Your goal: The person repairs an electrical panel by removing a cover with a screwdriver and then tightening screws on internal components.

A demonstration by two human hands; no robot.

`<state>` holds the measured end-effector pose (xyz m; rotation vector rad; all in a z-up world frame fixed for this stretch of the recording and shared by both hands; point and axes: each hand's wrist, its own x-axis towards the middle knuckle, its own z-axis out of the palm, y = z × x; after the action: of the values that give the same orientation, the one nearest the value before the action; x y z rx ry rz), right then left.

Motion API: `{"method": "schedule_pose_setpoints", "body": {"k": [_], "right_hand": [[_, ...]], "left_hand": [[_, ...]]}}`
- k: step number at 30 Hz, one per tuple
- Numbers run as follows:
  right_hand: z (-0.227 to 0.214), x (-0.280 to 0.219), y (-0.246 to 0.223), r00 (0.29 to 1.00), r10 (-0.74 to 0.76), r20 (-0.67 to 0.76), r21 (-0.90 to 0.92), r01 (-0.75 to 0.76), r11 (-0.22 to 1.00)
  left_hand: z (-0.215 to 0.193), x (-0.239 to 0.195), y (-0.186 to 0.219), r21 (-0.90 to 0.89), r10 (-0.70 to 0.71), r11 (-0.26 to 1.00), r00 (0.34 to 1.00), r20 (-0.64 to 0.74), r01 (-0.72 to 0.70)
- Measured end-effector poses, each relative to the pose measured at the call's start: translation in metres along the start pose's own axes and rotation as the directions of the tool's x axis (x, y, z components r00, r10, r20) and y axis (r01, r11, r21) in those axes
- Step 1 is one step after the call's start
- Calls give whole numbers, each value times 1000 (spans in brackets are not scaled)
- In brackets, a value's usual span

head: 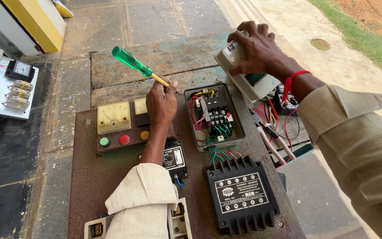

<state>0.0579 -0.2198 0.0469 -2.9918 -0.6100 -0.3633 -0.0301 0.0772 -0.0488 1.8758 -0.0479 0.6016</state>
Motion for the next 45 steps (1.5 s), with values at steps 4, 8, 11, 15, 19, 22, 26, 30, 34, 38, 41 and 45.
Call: {"method": "schedule_pose_setpoints", "body": {"k": [4,8,11,15,19,22,26,30,34,38,41,45], "right_hand": [[30,26,2,990,-133,-40,-53,131,990],[61,47,9,979,-201,35,-94,204,975],[92,48,16,963,-150,223,-2,154,988],[112,40,26,948,-57,313,62,40,997],[92,24,11,984,-145,100,36,142,989],[53,-8,-19,987,-146,-64,151,155,976],[6,-50,-67,997,-31,-70,490,62,870],[-19,-58,-112,970,-174,-169,723,242,647],[-22,-52,-142,959,-200,-200,882,265,390],[-24,-43,-146,971,-123,-203,907,234,351],[-41,-52,-126,952,117,-282,898,219,383],[-60,-67,-94,946,285,-157,923,37,384]], "left_hand": [[-1,-1,3,64,-15,998,999,39,13],[-1,0,5,73,-24,997,997,74,19],[-1,2,4,81,1,997,996,89,-8],[-1,1,4,89,-12,996,993,113,2],[0,0,3,112,32,993,993,113,-45],[0,1,3,31,49,998,992,115,-53],[2,-2,3,134,108,983,986,130,-125],[5,-9,7,187,351,907,922,163,-378],[1,-13,18,241,423,835,857,295,-495],[-9,-10,26,80,258,953,919,300,-293],[-10,-1,18,-20,-65,997,941,332,76],[4,4,-3,38,109,992,957,269,-124]]}}
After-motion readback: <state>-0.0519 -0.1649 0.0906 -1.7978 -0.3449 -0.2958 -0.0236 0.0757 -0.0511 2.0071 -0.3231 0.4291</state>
